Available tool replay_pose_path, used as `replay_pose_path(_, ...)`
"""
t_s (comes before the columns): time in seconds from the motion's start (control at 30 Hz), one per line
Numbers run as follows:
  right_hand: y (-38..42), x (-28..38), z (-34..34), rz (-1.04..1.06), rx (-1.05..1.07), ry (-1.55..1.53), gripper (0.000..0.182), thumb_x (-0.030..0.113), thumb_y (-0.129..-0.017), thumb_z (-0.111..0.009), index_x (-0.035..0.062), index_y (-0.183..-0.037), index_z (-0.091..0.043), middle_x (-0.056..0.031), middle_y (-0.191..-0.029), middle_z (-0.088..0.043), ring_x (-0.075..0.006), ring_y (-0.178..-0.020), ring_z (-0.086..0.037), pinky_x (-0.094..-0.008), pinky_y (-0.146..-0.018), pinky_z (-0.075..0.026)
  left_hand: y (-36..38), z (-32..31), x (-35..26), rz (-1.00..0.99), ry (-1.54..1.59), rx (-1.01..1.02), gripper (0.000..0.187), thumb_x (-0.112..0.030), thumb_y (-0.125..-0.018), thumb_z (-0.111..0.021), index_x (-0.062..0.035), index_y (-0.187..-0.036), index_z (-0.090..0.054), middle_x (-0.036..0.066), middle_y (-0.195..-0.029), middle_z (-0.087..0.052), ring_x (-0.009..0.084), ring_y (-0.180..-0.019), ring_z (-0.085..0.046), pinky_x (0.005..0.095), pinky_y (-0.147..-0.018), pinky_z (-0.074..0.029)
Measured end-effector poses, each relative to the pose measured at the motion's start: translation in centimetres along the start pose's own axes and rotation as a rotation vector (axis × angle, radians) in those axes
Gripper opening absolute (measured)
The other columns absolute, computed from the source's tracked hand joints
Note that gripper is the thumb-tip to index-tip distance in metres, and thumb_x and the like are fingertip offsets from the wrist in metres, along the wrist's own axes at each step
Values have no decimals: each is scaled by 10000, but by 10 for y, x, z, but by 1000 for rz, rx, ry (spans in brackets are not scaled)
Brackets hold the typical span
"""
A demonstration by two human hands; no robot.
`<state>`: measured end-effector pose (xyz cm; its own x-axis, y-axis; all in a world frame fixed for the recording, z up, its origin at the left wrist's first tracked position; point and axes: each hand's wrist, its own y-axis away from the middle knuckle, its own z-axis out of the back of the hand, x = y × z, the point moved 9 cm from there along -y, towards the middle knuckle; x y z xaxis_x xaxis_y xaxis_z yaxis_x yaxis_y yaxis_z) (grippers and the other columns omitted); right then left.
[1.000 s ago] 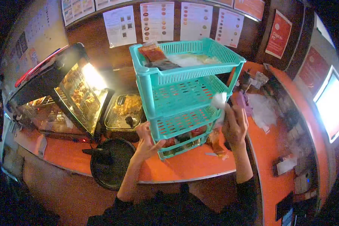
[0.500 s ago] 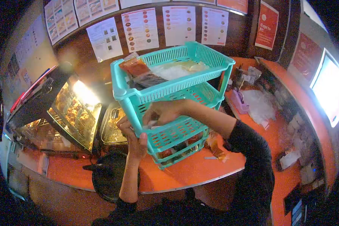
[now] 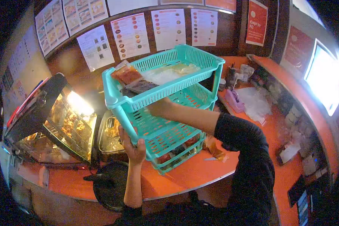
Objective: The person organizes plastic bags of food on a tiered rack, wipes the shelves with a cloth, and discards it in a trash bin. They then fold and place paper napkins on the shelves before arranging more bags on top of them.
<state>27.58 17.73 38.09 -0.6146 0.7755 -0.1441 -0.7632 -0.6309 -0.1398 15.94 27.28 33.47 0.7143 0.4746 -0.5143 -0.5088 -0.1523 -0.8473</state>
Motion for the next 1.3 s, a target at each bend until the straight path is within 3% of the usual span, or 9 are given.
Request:
replay_pose_path(0.2,35,-124,-15,-143,-270,-382,465,280,-919,-445,61,-1327,-480,-188,-1388,-452,-370,-1265,-437,-458,-1079,-317,-13,0,-20,-43,-39,1,475,-308,-645,-759,-19,-994,-616,109,-989,-564,297,-919,-541,416,-846,-396)
replay_pose_path(0.73,89,-166,-51,-124,-543,65,487,343,-875,-529,47,-1262,-534,-237,-1294,-516,-379,-1220,-475,-468,-1046,-361,-12,0,-25,-21,-64,-48,361,-263,-676,-721,-33,-911,-570,130,-966,-580,291,-883,-543,393,-826,-358)
replay_pose_path(0.8,98,-128,-21,120,-460,10,337,240,-839,-596,101,-1143,-640,-193,-1046,-644,-362,-951,-608,-471,-868,-471,-6,-1,-22,5,-72,-29,447,-273,-660,-731,-12,-1004,-617,133,-1003,-600,277,-910,-559,376,-830,-349)
replay_pose_path(0.93,61,-38,-34,-7,176,-324,268,269,-872,-550,85,-1042,-645,-200,-973,-653,-370,-886,-622,-450,-782,-496,-8,-2,-23,-21,-53,-41,443,-276,-671,-728,-13,-1008,-610,128,-1006,-596,275,-916,-558,382,-823,-349)
replay_pose_path(0.97,56,-3,-18,127,-133,-545,294,301,-887,-531,54,-1004,-641,-221,-952,-646,-370,-897,-626,-446,-766,-494,-7,-2,-23,-3,-30,-44,443,-282,-681,-725,-11,-1012,-608,130,-1012,-596,279,-923,-558,384,-824,-349)
replay_pose_path(1.03,35,31,-15,221,-5,-481,433,346,-868,-550,91,-1218,-563,-211,-1111,-629,-351,-991,-621,-456,-830,-492,-3,2,-18,1,-42,-35,430,-301,-717,-707,-8,-1015,-606,142,-1028,-594,293,-940,-558,388,-820,-348)
replay_pose_path(1.1,40,0,-11,134,-75,-163,420,334,-865,-556,91,-1207,-574,-194,-1109,-635,-336,-991,-623,-449,-826,-494,-1,3,-17,-3,-54,-32,427,-306,-728,-698,-6,-1017,-605,148,-1034,-593,297,-936,-556,389,-820,-346)
replay_pose_path(1.2,72,-108,-15,-217,-339,-353,209,280,-860,-569,113,-901,-689,-137,-865,-674,-296,-829,-655,-426,-715,-495,-1,9,-35,-41,-147,-68,408,-324,-755,-672,-5,-999,-601,152,-1029,-587,301,-921,-553,391,-817,-339)
replay_pose_path(1.3,83,-96,-6,-139,-479,-78,194,273,-833,-587,107,-861,-684,-142,-835,-672,-310,-789,-649,-425,-704,-490,1,9,-37,4,-193,-59,389,-339,-765,-652,1,-943,-587,149,-981,-574,302,-889,-548,396,-802,-334)
